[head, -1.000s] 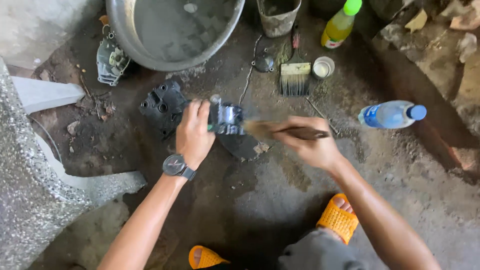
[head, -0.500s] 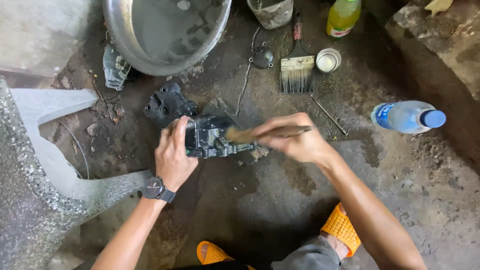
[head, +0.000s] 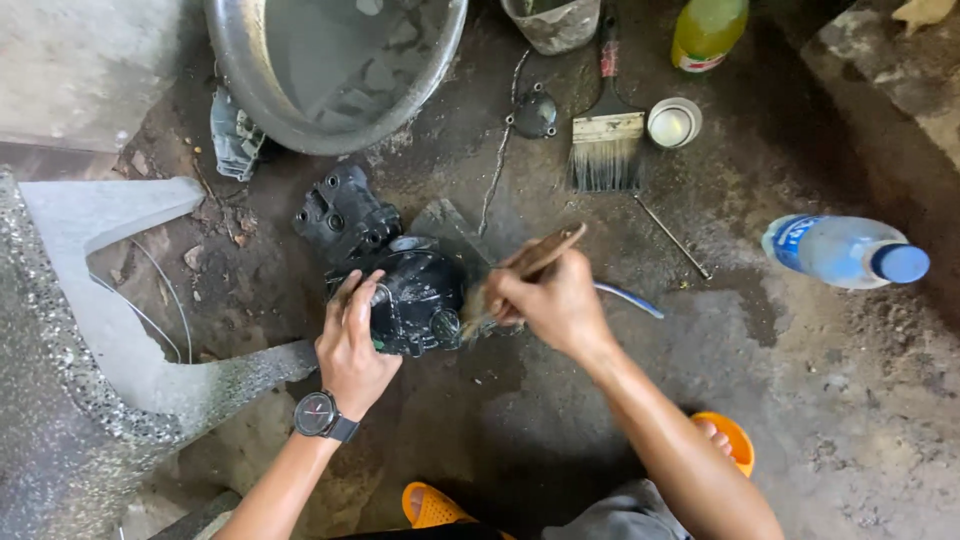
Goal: Cleaning motorcycle engine components using a brush and water at a tap.
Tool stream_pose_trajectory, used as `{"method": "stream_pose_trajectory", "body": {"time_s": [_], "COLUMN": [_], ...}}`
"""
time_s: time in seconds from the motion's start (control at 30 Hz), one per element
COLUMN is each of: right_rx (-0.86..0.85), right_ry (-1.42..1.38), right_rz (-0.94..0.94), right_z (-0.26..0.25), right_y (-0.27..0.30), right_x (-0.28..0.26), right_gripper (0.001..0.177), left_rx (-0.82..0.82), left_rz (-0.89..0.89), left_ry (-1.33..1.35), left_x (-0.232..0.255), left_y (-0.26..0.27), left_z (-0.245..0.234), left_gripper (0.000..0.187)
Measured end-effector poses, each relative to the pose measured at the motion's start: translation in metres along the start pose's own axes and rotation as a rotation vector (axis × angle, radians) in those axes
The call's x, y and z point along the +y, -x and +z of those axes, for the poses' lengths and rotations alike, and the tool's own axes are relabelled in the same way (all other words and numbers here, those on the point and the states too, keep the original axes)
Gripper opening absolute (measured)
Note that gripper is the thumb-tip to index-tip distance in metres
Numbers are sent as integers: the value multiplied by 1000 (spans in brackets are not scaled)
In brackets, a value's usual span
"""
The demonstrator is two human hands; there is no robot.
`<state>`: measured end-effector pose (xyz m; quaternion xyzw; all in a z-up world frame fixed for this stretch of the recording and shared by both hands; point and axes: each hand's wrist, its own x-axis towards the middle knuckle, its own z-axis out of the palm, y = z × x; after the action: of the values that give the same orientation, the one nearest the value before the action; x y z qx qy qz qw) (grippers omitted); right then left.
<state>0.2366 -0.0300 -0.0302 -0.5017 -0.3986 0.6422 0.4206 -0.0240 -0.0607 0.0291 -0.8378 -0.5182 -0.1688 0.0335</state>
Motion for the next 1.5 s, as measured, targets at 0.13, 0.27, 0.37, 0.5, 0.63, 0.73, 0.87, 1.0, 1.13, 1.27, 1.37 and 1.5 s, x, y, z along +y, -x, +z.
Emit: {"method": "stream_pose_trajectory", "body": {"time_s": [0.13,0.27,0.37,0.5,0.63,0.73,0.87,1.0,1.13,1.27,1.37,1.5], "right_rx": [32,193,164,292,245,127,276,247,337,291,357,245], "right_ry": [-38,92,-105,-75,-232,191,70,210,165,-346,-102,345], "right_rz": [5,-77,-290,-356,-511,-733,-745,-656,-545,-214,-387,-738], "right_z": [-2,-10,8,-16,-8,3,-7,9,-17,-11,2,17], "right_y": [-44,-13,38,45,61,60,52,63,42,34,38,32], "right_x": [54,44,45,107,76,65,107,72,129,132,108,60], "right_gripper": [12,11,13,12,9,15,4,13,8,13,20,42], "left_rx": [-42,-4,-34,-57,-117,-131,-113,-126,-92,-83,-58,-121], "left_rz": [-7,18,-29,-54,-90,-49,-79,-71,-88,-73,-136,-252], "left_ry": [53,34,31,22,34,18,34,41,33,101,120,98], "left_x": [-3,-1,-1,0,3,-1,1,-1,-3,-5,-2,-10], "left_y": [1,-4,-16,-27,-40,-43,-35,-40,-37,-29,-18,2], "left_z": [-6,-4,-1,-1,-2,-3,0,0,3,-4,-10,-4], "left_gripper": [76,80,84,85,84,84,85,83,86,83,84,83]}}
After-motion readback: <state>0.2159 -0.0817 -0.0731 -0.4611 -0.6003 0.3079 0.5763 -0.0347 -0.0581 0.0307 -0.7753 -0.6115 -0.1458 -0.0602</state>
